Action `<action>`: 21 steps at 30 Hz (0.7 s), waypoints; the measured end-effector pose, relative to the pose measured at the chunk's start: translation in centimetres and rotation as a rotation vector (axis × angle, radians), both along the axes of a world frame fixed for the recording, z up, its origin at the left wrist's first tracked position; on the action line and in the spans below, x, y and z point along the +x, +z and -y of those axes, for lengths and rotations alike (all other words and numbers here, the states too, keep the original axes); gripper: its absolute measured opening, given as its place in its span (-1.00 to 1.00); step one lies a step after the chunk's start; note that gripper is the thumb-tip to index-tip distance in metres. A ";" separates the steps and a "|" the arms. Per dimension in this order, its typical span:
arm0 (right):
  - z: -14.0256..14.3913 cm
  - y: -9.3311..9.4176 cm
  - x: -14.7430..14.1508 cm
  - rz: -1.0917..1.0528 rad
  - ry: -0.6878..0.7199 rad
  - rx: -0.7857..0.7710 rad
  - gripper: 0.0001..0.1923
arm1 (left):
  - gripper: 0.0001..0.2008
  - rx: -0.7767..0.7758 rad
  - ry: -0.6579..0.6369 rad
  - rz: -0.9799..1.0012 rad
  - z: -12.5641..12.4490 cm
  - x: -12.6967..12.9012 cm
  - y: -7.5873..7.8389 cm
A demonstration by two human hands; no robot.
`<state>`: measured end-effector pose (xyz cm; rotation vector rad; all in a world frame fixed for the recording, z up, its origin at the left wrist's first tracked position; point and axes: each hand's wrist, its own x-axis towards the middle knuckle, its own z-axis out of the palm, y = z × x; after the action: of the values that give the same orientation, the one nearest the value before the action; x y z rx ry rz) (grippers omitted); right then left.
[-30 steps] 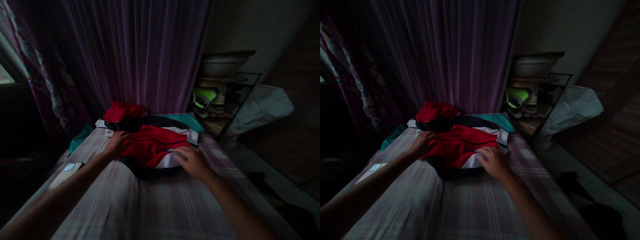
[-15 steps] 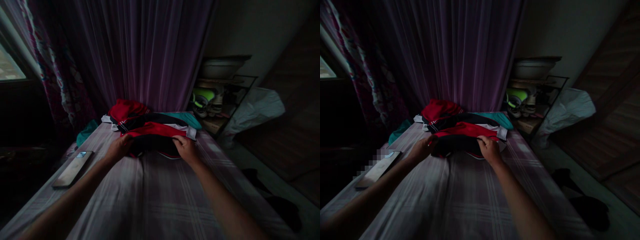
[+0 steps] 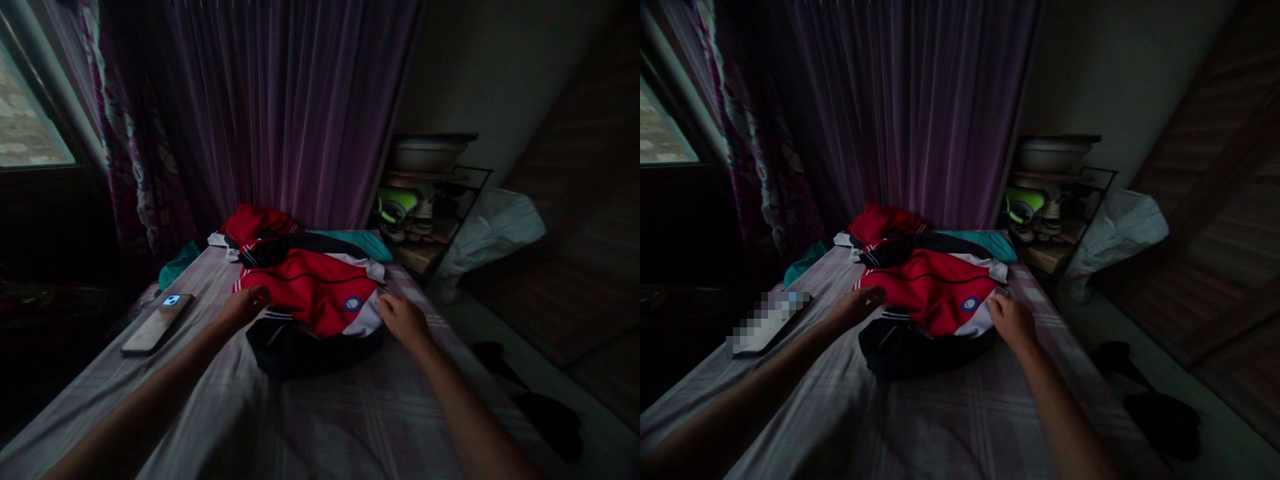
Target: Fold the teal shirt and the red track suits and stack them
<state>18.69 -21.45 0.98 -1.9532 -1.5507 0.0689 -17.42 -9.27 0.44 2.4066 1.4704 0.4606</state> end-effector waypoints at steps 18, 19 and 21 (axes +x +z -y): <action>0.3 -9.5 -0.6 -0.562 0.013 0.072 -0.22 | -0.67 -0.050 0.517 0.298 -6.5 -3.4 -6.4; -0.4 -9.1 -0.7 -0.609 0.002 0.133 -0.25 | -0.68 -0.033 0.514 0.338 -6.9 -2.8 -6.1; -1.7 -7.9 -0.7 -0.671 -0.047 0.245 -0.30 | -0.67 0.002 0.501 0.419 -7.9 -1.6 -5.2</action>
<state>18.01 -19.77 -6.96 -1.5472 -1.0134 0.4440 -19.07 -1.37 -4.79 1.7660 1.8416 1.0017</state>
